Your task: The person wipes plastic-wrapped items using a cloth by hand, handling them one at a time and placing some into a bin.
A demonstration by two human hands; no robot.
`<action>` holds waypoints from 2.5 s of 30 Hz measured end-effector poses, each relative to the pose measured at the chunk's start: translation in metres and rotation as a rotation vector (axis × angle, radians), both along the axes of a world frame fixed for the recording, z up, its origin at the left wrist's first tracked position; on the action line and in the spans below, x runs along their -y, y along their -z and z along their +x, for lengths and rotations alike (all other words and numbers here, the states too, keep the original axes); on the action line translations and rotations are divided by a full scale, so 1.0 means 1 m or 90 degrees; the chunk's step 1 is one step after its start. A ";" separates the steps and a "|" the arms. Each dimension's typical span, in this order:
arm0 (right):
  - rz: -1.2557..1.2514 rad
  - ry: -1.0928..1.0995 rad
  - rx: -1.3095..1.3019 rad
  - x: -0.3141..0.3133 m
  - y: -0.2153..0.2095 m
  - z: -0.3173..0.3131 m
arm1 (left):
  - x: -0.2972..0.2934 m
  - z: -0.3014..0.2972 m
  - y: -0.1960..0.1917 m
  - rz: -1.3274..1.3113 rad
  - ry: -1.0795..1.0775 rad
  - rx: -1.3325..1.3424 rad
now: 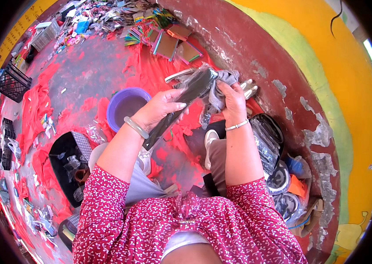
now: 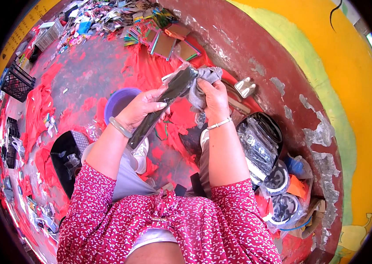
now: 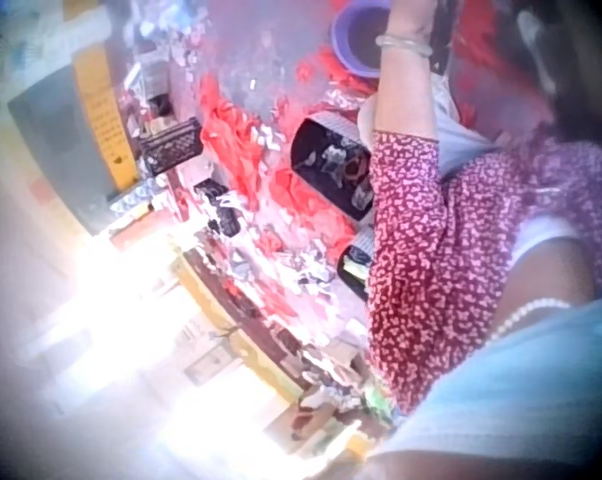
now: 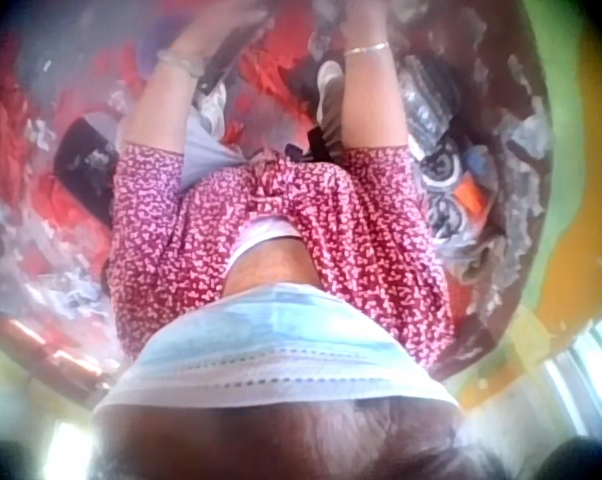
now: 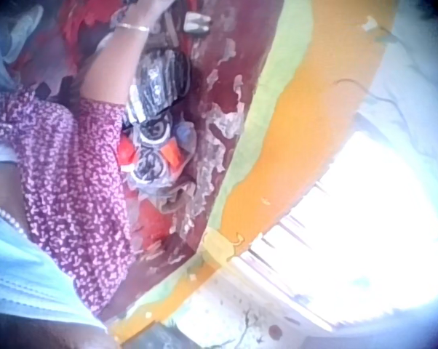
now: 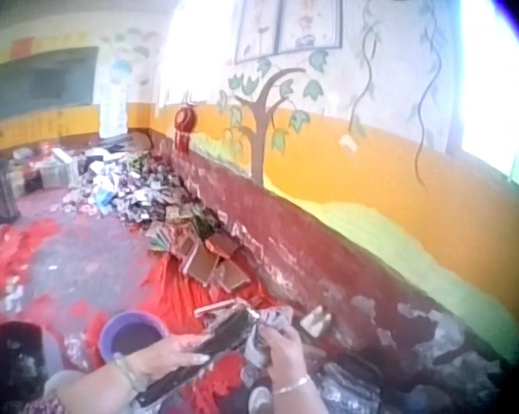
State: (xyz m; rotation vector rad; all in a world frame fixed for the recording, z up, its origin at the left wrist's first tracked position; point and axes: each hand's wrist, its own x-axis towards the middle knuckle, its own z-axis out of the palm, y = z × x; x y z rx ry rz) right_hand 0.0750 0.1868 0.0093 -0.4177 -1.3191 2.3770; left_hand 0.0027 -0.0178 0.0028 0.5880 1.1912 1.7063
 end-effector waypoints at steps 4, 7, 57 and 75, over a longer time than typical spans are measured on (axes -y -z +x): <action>0.117 0.099 -0.003 -0.005 0.013 -0.007 | -0.002 0.001 0.001 -0.006 0.008 -0.020; 0.280 0.182 0.045 -0.007 0.016 -0.006 | -0.006 0.002 0.003 -0.025 0.022 -0.070; 0.191 -0.111 0.027 -0.006 0.007 0.007 | 0.007 0.004 0.005 -0.202 0.054 -0.394; 0.118 0.194 0.030 0.010 0.023 -0.012 | 0.000 0.000 0.018 -0.212 0.129 -0.343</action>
